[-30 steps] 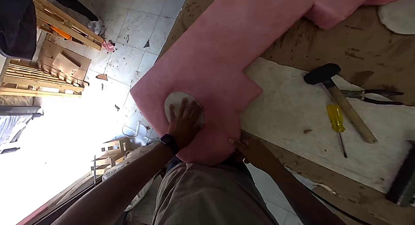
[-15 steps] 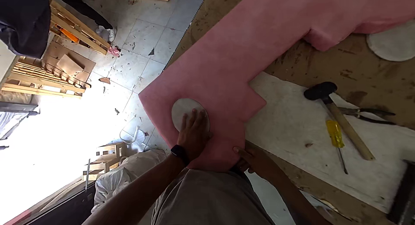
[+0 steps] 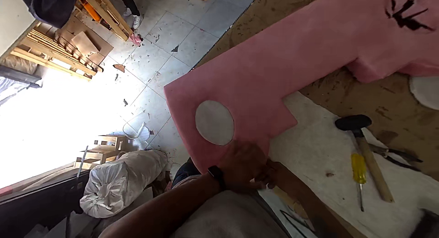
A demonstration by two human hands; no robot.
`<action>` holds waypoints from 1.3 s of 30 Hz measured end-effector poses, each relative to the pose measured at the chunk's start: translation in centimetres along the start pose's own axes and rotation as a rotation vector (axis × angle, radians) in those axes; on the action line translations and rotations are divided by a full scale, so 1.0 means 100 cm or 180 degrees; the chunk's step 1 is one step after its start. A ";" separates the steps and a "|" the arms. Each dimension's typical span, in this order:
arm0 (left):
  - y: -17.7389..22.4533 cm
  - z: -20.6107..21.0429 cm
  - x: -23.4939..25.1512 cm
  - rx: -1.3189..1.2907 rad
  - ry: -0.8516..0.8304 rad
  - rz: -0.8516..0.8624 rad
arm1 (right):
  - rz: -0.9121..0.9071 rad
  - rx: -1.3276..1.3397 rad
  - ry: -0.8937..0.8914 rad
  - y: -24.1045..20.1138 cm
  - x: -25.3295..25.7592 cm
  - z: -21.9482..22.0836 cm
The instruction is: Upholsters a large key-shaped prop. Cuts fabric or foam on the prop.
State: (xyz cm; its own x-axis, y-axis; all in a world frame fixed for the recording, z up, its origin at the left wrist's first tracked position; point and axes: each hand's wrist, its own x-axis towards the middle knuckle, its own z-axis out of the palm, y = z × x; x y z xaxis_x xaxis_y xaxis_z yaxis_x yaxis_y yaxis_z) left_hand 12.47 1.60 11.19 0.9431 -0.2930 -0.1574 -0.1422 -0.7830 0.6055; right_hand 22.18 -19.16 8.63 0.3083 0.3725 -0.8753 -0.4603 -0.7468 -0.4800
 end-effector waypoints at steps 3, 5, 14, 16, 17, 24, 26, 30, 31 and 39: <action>-0.007 -0.032 0.011 0.0215 0.0277 0.0124 | -0.0023 0.0054 -0.0019 -0.004 0.001 -0.002; -0.048 -0.052 0.035 0.0862 0.0816 -0.0595 | 0.0027 0.0069 0.0025 -0.006 0.002 0.001; -0.107 -0.054 0.079 0.1588 0.0753 -0.1365 | -0.0006 -0.0099 -0.0001 -0.008 0.007 -0.002; -0.092 -0.042 0.077 0.1577 0.0767 -0.1383 | 0.0019 -0.0166 -0.0065 -0.008 0.005 -0.003; -0.080 -0.035 0.077 0.1588 0.0787 -0.1345 | 0.0017 -0.0194 -0.0069 -0.007 0.005 -0.003; 0.019 0.024 0.039 0.0365 0.0250 -0.0219 | -0.0740 -0.0461 0.0496 0.025 0.001 0.002; 0.025 0.030 0.027 -0.0377 0.0092 0.0746 | -0.1081 -0.0919 0.0818 0.031 -0.004 -0.001; -0.001 -0.015 -0.046 -0.1241 0.1709 0.0028 | -0.0788 -0.0991 0.1006 -0.002 -0.037 -0.021; -0.016 -0.021 -0.065 -0.1251 0.2240 -0.0413 | -0.0857 -0.0671 0.1323 -0.004 -0.047 -0.043; -0.100 0.014 -0.169 -0.3434 0.3620 -0.2878 | 0.0311 -0.1363 0.3557 0.117 -0.058 -0.189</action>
State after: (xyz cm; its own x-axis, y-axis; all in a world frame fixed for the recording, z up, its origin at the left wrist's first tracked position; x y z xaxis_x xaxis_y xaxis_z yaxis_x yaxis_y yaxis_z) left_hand -2.48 13.61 6.74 0.3992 0.8164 -0.4174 0.2761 0.3271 0.9037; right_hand 30.71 -40.41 9.22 0.9369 -0.2217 -0.2702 -0.2731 -0.9468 -0.1703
